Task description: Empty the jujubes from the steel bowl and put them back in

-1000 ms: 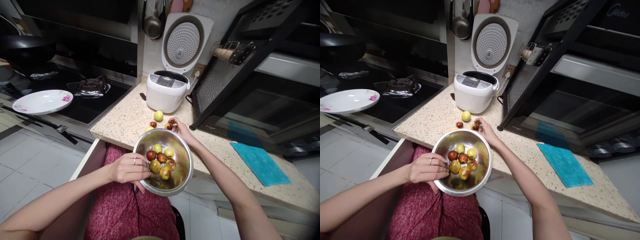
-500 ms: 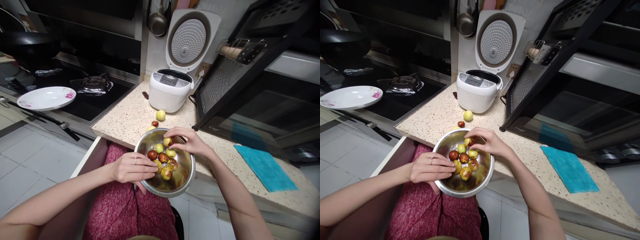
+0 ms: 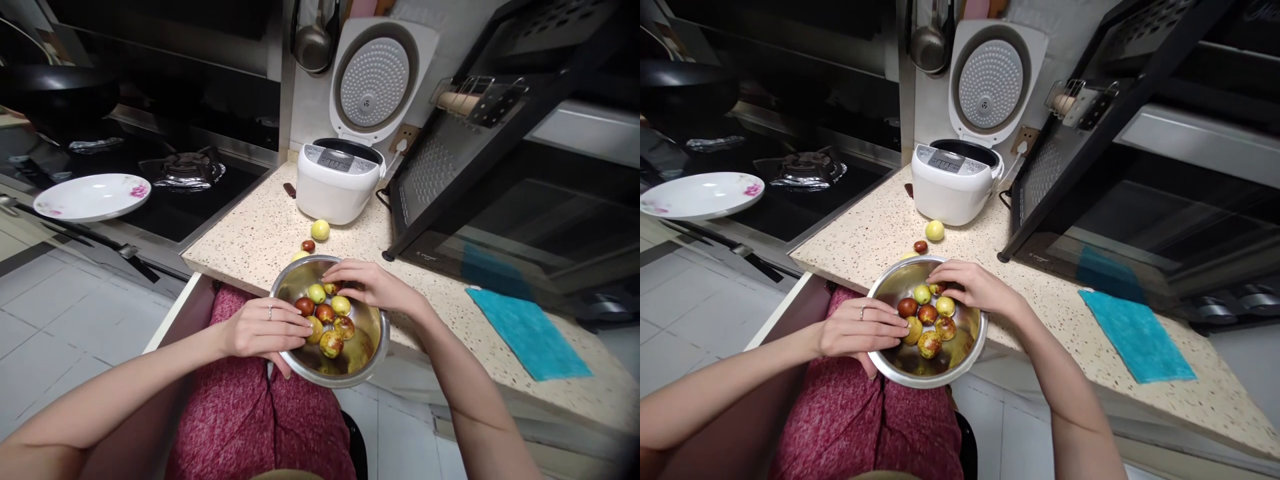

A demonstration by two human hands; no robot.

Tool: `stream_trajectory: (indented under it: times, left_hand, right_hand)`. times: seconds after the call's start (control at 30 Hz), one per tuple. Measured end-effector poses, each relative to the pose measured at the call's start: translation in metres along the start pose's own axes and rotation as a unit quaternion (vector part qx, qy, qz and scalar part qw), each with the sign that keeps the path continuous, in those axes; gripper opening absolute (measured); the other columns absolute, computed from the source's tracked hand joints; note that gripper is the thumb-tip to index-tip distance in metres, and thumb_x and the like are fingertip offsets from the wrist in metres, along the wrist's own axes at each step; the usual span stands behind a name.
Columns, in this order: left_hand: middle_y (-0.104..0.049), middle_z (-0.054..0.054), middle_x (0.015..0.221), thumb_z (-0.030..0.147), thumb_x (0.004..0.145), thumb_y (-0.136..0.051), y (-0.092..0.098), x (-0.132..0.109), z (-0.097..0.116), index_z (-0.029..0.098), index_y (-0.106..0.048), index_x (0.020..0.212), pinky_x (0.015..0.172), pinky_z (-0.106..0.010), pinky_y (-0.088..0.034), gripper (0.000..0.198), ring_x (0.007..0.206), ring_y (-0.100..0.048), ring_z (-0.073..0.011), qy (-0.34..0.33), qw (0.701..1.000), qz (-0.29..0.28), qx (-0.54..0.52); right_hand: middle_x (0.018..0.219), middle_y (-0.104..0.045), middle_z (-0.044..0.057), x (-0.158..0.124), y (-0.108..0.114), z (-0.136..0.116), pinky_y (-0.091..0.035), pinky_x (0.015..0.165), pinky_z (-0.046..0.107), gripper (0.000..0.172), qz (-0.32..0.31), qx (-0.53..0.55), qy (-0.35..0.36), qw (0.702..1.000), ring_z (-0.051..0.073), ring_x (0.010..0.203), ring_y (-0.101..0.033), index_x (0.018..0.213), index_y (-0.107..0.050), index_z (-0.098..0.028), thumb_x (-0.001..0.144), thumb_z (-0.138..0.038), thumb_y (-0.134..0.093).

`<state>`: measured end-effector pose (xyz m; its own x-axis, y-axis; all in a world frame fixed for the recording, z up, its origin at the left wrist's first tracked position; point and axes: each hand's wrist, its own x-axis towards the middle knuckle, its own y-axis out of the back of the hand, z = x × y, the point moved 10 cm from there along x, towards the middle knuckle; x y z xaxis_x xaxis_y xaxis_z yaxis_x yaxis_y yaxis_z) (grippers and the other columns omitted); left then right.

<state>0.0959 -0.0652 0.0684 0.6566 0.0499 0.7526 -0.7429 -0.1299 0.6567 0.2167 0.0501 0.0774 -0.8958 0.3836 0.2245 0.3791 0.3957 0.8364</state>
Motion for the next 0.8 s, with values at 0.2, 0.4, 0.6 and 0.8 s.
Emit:
stream_trajectory:
  times: [0.2, 0.4, 0.6, 0.8]
  left_hand:
    - [-0.079, -0.003, 0.107, 0.034, 0.094, -0.069, 0.0, -0.001, 0.001, 0.017, -0.074, 0.092, 0.094, -0.029, -0.064, 0.018, 0.107, -0.075, -0.0155, -0.005, 1.0, -0.001, 0.004]
    - [-0.08, -0.004, 0.105, 0.032, 0.091, -0.072, 0.001, -0.002, -0.001, 0.014, -0.073, 0.093, 0.096, -0.029, -0.063, 0.018, 0.106, -0.075, -0.0154, -0.001, 1.0, 0.008, -0.011]
    - [-0.08, -0.004, 0.105, 0.033, 0.09, -0.074, 0.003, -0.002, -0.002, 0.015, -0.073, 0.093, 0.098, -0.029, -0.063, 0.018, 0.105, -0.075, -0.0148, 0.0, 1.0, 0.018, -0.018]
    - [-0.08, -0.004, 0.102, 0.033, 0.089, -0.075, 0.003, -0.002, 0.0, 0.014, -0.072, 0.09, 0.097, -0.028, -0.063, 0.019, 0.102, -0.076, -0.0147, -0.007, 0.999, 0.029, -0.015]
  right_hand:
    - [0.123, -0.072, 0.007, -0.001, -0.001, 0.008, -0.054, 0.101, 0.044, 0.031, 0.002, 0.022, 0.0, 1.0, 0.022, 0.115, -0.066, 0.126, -0.069, -0.027, 0.096, -0.026, -0.065]
    - [0.112, -0.076, 0.007, 0.001, 0.006, 0.005, -0.057, 0.094, 0.041, 0.024, 0.043, 0.058, -0.001, 0.997, 0.02, 0.104, -0.07, 0.118, -0.074, -0.026, 0.095, -0.027, -0.066]
    - [0.11, -0.076, 0.006, 0.002, 0.025, 0.012, -0.057, 0.096, 0.044, 0.021, 0.165, 0.056, -0.022, 0.985, 0.022, 0.106, -0.07, 0.111, -0.077, -0.027, 0.098, -0.028, -0.06]
    - [0.134, -0.067, 0.006, -0.004, 0.037, 0.044, -0.044, 0.113, 0.05, 0.031, 0.233, 0.051, -0.086, 0.967, 0.024, 0.128, -0.06, 0.128, -0.068, -0.03, 0.101, -0.035, -0.054]
